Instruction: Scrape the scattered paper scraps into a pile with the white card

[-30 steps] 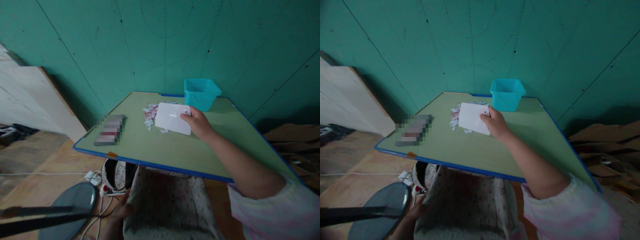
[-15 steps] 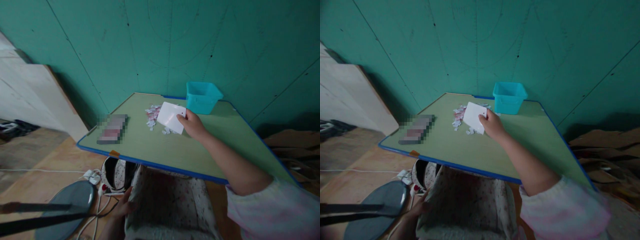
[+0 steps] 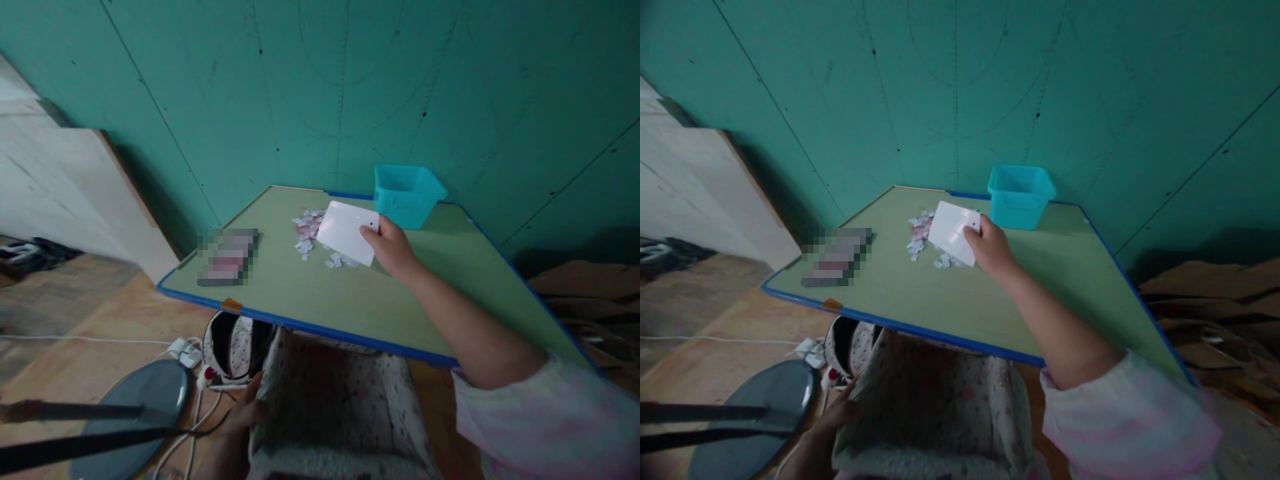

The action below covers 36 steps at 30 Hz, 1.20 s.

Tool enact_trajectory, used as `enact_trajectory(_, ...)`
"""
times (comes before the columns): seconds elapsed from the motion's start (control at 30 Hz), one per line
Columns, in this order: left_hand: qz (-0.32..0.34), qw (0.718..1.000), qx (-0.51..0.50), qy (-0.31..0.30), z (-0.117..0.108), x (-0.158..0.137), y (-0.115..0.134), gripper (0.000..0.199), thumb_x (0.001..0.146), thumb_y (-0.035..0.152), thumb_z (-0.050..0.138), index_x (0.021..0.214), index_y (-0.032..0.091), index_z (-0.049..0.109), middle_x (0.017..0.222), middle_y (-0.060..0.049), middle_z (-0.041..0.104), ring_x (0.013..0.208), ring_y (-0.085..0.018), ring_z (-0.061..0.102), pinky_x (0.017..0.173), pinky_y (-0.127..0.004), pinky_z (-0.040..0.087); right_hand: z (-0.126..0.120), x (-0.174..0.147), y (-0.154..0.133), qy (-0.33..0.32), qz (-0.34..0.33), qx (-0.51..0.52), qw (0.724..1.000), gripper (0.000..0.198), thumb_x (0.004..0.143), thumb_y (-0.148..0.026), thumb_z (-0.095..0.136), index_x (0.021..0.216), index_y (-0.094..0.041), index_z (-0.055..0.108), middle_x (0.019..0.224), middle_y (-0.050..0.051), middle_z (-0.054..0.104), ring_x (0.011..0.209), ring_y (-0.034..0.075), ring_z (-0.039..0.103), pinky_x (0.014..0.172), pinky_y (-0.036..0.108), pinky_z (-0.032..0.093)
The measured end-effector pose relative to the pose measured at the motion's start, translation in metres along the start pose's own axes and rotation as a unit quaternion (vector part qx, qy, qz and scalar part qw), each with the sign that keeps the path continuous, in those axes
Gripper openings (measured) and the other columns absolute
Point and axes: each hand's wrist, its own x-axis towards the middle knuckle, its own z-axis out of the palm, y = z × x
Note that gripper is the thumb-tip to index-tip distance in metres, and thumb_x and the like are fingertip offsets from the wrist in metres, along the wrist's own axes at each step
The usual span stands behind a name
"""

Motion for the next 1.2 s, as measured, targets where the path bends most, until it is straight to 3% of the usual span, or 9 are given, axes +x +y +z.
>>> enact_trajectory(0.23,-0.062,0.997,-0.027,0.025,-0.003,0.002,-0.001,0.045,0.034,-0.008,0.062,0.069,0.018,0.066,0.026,0.012,0.039,0.026,-0.009,0.037,0.033,-0.021,0.03,0.007,0.002,-0.004,-0.023,0.013,-0.048,0.998,0.018,0.072,-0.03,0.046,0.084,-0.018,0.053,0.09,0.009,0.062,0.082,0.023,0.056,0.072,0.037,0.041)
enact_trajectory(0.37,-0.09,0.994,-0.053,0.034,-0.003,0.003,-0.001,0.046,0.033,-0.008,0.062,0.069,0.02,0.066,0.028,0.011,0.042,0.027,-0.011,0.04,0.032,-0.022,0.029,0.0,0.003,0.0,-0.047,0.021,0.018,0.999,0.02,0.07,-0.031,0.047,0.083,-0.017,0.054,0.082,0.006,0.062,0.075,0.021,0.055,0.065,0.034,0.042)
enact_trajectory(0.5,-0.113,0.991,-0.073,0.023,-0.003,0.003,-0.002,0.042,0.033,-0.008,0.063,0.065,0.019,0.065,0.029,0.008,0.045,0.029,-0.011,0.042,0.032,-0.021,0.03,-0.006,0.004,0.004,-0.024,0.032,0.068,0.997,0.023,0.069,-0.032,0.047,0.084,-0.017,0.055,0.077,0.004,0.061,0.069,0.019,0.053,0.061,0.032,0.042)
enact_trajectory(0.7,-0.12,0.989,-0.084,0.018,-0.004,0.0,-0.004,0.055,0.033,-0.009,0.063,0.081,0.019,0.065,0.027,0.011,0.04,0.027,-0.01,0.039,0.032,-0.02,0.029,0.0,-0.001,0.001,-0.061,0.027,0.078,0.995,0.026,0.069,-0.031,0.05,0.09,-0.016,0.056,0.089,0.006,0.062,0.078,0.019,0.054,0.069,0.034,0.042)
enact_trajectory(0.8,-0.118,0.989,-0.083,0.026,-0.002,-0.003,-0.004,0.061,0.034,-0.007,0.063,0.09,0.019,0.063,0.029,0.012,0.041,0.028,-0.01,0.041,0.034,-0.02,0.031,0.0,-0.004,-0.003,-0.094,0.044,0.111,0.988,0.024,0.068,-0.029,0.05,0.086,-0.015,0.056,0.084,0.006,0.062,0.073,0.018,0.054,0.064,0.032,0.042)
enact_trajectory(0.9,-0.105,0.992,-0.072,0.023,-0.001,-0.005,-0.005,0.063,0.034,-0.006,0.064,0.092,0.019,0.061,0.032,0.011,0.045,0.031,-0.011,0.045,0.036,-0.02,0.033,-0.002,-0.004,-0.004,-0.086,0.057,0.139,0.985,0.021,0.068,-0.028,0.05,0.084,-0.016,0.056,0.078,0.005,0.062,0.067,0.017,0.054,0.058,0.029,0.041)
enact_trajectory(1.1,-0.107,0.993,-0.043,0.024,-0.002,-0.004,-0.005,0.068,0.035,-0.003,0.062,0.1,0.018,0.061,0.03,0.01,0.043,0.033,-0.015,0.048,0.036,-0.024,0.033,0.0,-0.007,-0.008,-0.104,0.019,0.126,0.986,0.027,0.071,-0.031,0.051,0.094,-0.016,0.056,0.095,0.006,0.063,0.083,0.019,0.056,0.073,0.035,0.043)
enact_trajectory(1.2,-0.101,0.994,-0.039,0.026,-0.003,-0.003,-0.004,0.066,0.036,-0.002,0.061,0.098,0.019,0.062,0.03,0.011,0.041,0.031,-0.014,0.046,0.036,-0.023,0.032,0.005,-0.01,-0.01,-0.134,0.012,0.117,0.984,0.029,0.072,-0.031,0.051,0.096,-0.016,0.055,0.093,0.006,0.063,0.08,0.018,0.056,0.071,0.033,0.043)
